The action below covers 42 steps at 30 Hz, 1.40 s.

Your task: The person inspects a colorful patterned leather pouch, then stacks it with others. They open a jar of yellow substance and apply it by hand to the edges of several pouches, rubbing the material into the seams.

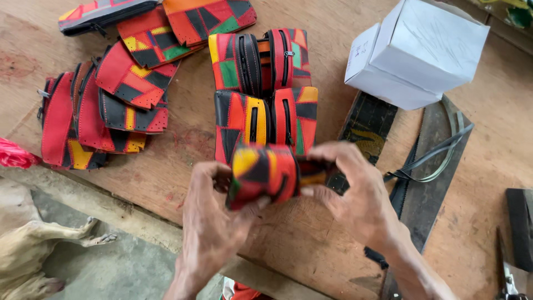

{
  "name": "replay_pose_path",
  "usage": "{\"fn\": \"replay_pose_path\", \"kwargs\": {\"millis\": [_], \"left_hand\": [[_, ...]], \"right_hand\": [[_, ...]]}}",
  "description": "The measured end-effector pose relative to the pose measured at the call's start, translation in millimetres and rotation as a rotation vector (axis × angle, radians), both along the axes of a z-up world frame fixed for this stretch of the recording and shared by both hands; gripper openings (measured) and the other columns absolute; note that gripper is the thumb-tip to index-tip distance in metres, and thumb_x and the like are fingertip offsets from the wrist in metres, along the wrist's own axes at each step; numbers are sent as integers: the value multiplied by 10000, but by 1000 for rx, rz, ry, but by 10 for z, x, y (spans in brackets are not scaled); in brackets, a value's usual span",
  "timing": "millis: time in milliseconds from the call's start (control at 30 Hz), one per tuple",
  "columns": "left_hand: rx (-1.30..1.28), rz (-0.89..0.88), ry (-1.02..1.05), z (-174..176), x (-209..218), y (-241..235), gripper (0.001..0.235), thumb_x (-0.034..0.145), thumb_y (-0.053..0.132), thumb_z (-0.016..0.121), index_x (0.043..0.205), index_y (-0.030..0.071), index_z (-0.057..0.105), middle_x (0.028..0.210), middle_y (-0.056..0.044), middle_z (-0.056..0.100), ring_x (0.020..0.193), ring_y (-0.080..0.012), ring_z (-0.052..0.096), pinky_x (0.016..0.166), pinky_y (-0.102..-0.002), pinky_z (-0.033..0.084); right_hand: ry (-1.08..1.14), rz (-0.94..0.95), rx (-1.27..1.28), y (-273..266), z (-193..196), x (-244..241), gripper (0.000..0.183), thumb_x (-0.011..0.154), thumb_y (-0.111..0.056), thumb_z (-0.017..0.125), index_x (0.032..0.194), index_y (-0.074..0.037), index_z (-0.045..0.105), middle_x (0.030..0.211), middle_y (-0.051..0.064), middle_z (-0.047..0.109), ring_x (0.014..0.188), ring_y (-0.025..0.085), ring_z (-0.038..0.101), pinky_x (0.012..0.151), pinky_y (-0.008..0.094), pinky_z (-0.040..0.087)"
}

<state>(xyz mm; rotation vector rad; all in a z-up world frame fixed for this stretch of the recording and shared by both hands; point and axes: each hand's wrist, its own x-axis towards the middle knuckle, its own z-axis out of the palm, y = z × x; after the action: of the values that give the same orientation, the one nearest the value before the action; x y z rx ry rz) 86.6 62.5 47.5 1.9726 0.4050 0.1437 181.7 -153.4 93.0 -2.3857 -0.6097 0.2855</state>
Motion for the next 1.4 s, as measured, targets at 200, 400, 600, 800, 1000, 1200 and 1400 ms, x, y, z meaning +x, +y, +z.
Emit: {"fn": "replay_pose_path", "kwargs": {"millis": [200, 400, 600, 800, 1000, 1200, 1400], "left_hand": [[66, -79, -325, -181, 158, 63, 880, 843, 141, 818, 1506, 21, 252, 1615, -323, 272, 1506, -459, 341, 1176, -460, 367], [-26, -146, -239, -214, 220, 259, 964, 837, 184, 828, 1558, 56, 202, 1671, -275, 218, 1545, -408, 305, 1203, -470, 349], [-99, -160, -285, -343, 101, 408, 1051, 777, 262, 874, 1557, 62, 198, 1665, -280, 168, 1545, -436, 243, 1178, -495, 336], [17, -10, -396, -146, 140, 608, 765, 886, 300, 784, 1487, 40, 388, 1610, -260, 330, 1489, -441, 381, 1184, -491, 389], [598, 190, -473, -89, 544, 1426, 408, 1003, 147, 732, 1334, 13, 534, 1388, -223, 566, 1285, -402, 549, 1100, -504, 443], [636, 355, -216, -310, 1361, 2384, 690, 1114, 316, 589, 1429, -208, 268, 1076, -375, 587, 987, -530, 599, 917, -569, 462], [245, 248, -180, -260, 1953, 2868, 443, 1031, 212, 691, 1257, -117, 500, 986, -242, 677, 873, -384, 703, 762, -478, 517]], "right_hand": [[-79, 116, 81, 175, -287, 195, 1176, 747, -227, 871, 1611, 5, 107, 1647, 256, 307, 1524, 355, 327, 1215, 423, 301], [-16, 65, -119, 240, -154, 195, 1110, 797, -273, 831, 1579, -15, 87, 1623, 245, 247, 1510, 368, 267, 1195, 424, 246], [-459, 212, -219, 596, 514, 371, 766, 891, -305, 802, 1515, -47, 439, 1521, 194, 488, 1426, 358, 445, 1173, 425, 378], [-525, 460, -80, 1395, 128, 1716, 562, 911, -114, 820, 1409, -38, 573, 1408, 168, 596, 1338, 394, 510, 1136, 473, 426], [-546, 652, -147, 2205, -383, 2785, 788, 874, -100, 845, 1532, -15, 421, 1517, 271, 455, 1408, 494, 358, 1165, 533, 304], [-248, 718, -309, 2667, -662, 3001, 1043, 661, -150, 894, 1557, -107, 362, 1484, 197, 450, 1381, 466, 314, 1147, 505, 280], [-255, 793, -307, 2778, -516, 2939, 766, 658, -229, 930, 1307, -74, 553, 1267, 173, 572, 1271, 412, 484, 1069, 491, 400]]}}
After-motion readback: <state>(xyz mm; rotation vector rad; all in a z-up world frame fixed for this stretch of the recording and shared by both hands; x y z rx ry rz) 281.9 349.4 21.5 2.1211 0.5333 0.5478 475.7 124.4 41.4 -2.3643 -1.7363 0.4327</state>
